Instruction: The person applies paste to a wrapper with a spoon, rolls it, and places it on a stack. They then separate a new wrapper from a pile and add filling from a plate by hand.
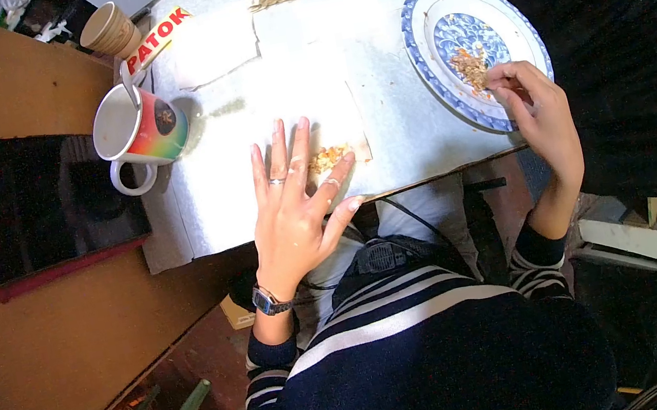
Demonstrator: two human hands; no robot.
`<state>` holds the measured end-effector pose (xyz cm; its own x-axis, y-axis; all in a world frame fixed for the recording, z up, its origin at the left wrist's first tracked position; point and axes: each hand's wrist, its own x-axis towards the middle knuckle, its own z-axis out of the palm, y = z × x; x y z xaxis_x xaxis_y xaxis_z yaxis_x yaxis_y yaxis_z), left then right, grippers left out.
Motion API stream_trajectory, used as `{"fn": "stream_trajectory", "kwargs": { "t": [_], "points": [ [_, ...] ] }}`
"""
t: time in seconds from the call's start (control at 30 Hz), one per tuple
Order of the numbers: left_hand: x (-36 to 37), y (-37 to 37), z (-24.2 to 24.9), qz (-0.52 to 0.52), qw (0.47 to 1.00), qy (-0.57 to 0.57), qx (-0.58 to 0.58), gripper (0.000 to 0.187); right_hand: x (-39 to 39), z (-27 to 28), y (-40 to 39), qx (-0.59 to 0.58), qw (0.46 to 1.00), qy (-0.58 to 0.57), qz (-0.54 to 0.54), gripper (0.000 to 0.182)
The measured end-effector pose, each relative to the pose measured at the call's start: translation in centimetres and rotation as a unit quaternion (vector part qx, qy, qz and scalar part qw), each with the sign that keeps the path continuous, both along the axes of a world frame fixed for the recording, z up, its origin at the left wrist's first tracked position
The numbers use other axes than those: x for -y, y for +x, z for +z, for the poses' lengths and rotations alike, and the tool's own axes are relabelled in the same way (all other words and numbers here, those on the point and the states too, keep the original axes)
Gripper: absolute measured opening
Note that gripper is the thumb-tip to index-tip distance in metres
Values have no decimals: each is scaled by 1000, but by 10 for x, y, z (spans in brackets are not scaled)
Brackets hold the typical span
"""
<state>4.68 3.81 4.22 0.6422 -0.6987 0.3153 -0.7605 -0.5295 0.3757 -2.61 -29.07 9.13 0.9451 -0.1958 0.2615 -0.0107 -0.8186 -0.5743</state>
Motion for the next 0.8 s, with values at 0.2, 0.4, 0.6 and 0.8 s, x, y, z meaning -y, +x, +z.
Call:
{"fn": "stream_trajectory", "kwargs": {
  "t": [0.2, 0.4, 0.6, 0.8],
  "points": [
    [0, 0, 0, -1, 1000, 0, -1, 40, 7, -7, -2, -31, 999, -5, 7, 19],
    [0, 0, -1, 1, 1000, -1, 0, 40, -4, -7, 12, -39, 996, 74, 18, 24],
    [0, 0, 0, 2, 1000, 1, 16, 41, -6, -13, 23, -21, 997, 57, 39, 23],
    [0, 0, -1, 0, 1000, -2, -2, 40, -5, -10, 26, -53, 997, 22, 51, 23]
  ]
}}
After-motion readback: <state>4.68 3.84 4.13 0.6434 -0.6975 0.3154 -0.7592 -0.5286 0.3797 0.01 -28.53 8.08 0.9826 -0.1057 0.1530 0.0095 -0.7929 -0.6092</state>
